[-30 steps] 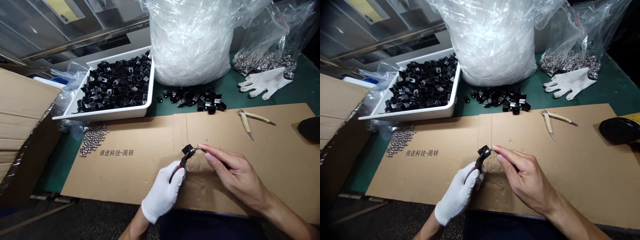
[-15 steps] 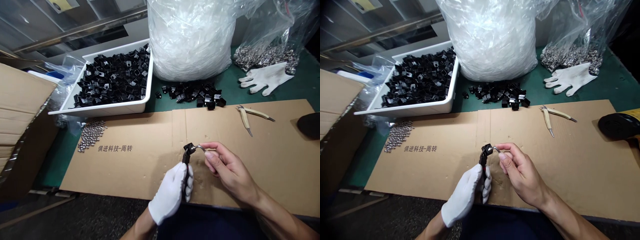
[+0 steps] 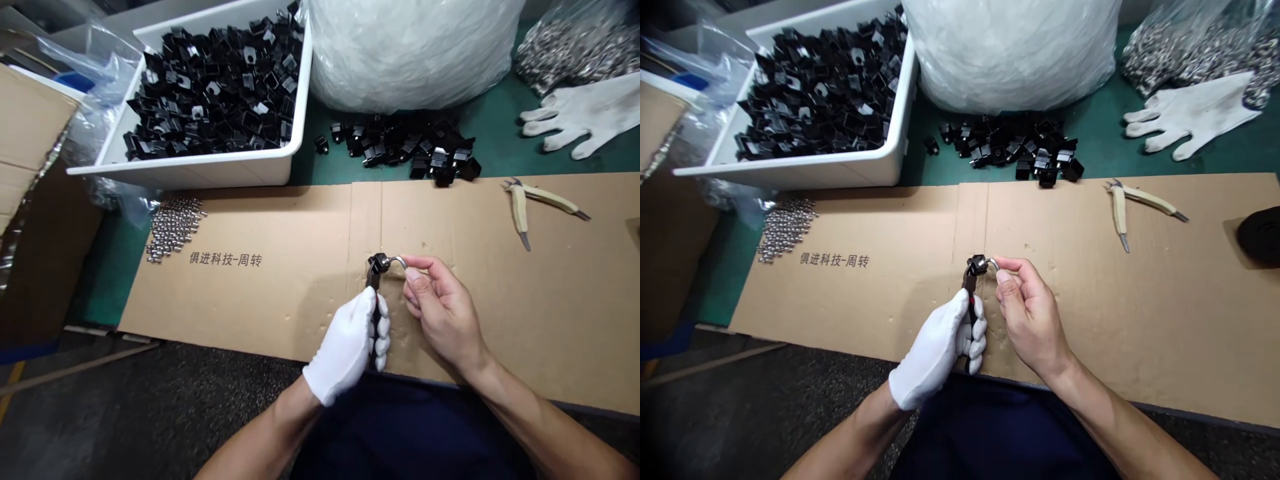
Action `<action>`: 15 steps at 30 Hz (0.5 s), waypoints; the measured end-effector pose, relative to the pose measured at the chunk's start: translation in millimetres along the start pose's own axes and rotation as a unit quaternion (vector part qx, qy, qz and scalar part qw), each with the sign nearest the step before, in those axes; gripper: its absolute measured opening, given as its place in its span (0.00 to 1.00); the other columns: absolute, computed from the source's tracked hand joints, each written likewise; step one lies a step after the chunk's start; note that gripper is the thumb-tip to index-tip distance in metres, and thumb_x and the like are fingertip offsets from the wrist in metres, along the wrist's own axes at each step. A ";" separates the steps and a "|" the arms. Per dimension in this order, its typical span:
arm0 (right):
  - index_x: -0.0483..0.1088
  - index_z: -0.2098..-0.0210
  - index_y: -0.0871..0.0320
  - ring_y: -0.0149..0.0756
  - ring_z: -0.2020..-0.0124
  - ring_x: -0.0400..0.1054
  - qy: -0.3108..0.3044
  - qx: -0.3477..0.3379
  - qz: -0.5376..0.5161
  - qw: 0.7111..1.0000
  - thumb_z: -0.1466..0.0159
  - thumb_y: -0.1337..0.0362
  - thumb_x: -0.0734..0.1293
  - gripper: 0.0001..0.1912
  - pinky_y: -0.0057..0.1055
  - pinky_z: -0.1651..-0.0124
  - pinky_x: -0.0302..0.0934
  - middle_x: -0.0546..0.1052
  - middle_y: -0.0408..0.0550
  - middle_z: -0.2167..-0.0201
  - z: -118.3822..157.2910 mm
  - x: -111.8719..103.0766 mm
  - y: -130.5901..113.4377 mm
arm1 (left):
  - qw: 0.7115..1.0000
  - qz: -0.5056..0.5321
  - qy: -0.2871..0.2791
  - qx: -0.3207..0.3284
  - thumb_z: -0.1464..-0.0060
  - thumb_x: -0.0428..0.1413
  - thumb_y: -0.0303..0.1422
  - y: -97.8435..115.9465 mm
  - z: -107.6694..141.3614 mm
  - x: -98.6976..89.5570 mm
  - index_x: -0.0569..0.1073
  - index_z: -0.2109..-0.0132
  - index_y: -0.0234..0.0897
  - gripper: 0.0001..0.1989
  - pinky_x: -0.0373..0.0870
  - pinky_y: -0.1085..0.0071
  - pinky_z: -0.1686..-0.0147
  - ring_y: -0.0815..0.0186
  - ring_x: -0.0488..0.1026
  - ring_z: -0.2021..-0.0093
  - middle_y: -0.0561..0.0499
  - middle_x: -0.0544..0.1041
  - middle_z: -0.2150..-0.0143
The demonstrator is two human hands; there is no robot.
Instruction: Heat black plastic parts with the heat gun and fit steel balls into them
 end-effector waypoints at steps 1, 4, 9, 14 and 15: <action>0.70 0.44 0.54 0.30 0.77 0.55 0.009 -0.002 0.010 1.000 0.25 0.52 0.66 0.16 0.29 0.76 0.50 0.64 0.36 0.74 -0.4 -0.7 1.4 | 1.000 0.005 0.004 -0.008 0.36 0.51 0.61 -1.0 -0.2 -0.2 0.66 0.59 0.40 0.26 0.61 0.77 0.82 0.73 0.61 0.79 0.58 0.64 0.73; 0.71 0.45 0.52 0.31 0.76 0.58 0.028 -0.008 0.036 0.999 0.25 0.52 0.66 0.15 0.29 0.75 0.53 0.66 0.37 0.73 -1.3 -0.9 4.3 | 1.000 0.019 0.013 -0.021 0.36 0.52 0.59 -3.7 -1.6 -1.0 0.65 0.60 0.40 0.24 0.61 0.77 0.83 0.73 0.60 0.80 0.59 0.64 0.73; 0.70 0.47 0.52 0.33 0.75 0.59 0.049 -0.020 0.055 0.997 0.25 0.53 0.66 0.13 0.29 0.74 0.55 0.65 0.37 0.74 -0.2 2.1 3.5 | 0.999 0.030 0.021 -0.013 0.36 0.52 0.58 -5.5 -4.2 -2.5 0.65 0.59 0.40 0.24 0.61 0.77 0.84 0.73 0.60 0.80 0.58 0.64 0.73; 0.70 0.46 0.52 0.31 0.76 0.58 0.059 -0.025 0.053 0.997 0.24 0.54 0.66 0.13 0.28 0.75 0.54 0.64 0.36 0.74 2.9 5.7 4.1 | 0.999 0.044 0.025 -0.018 0.37 0.53 0.59 -8.6 -4.3 -2.9 0.66 0.59 0.40 0.25 0.60 0.77 0.84 0.73 0.59 0.80 0.58 0.64 0.73; 0.71 0.46 0.52 0.30 0.76 0.58 0.063 -0.027 0.053 0.996 0.24 0.54 0.66 0.12 0.28 0.75 0.54 0.65 0.37 0.74 3.5 5.6 5.1 | 0.998 0.046 0.026 -0.019 0.37 0.53 0.59 -9.0 -4.2 -2.9 0.66 0.59 0.41 0.25 0.60 0.77 0.84 0.73 0.59 0.80 0.58 0.64 0.73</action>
Point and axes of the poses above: each hand's wrist, its own z-axis away from the middle knuckle, its own x-axis out of the palm, y = z × x, the point moved 10 cm from there along -z, towards the middle knuckle
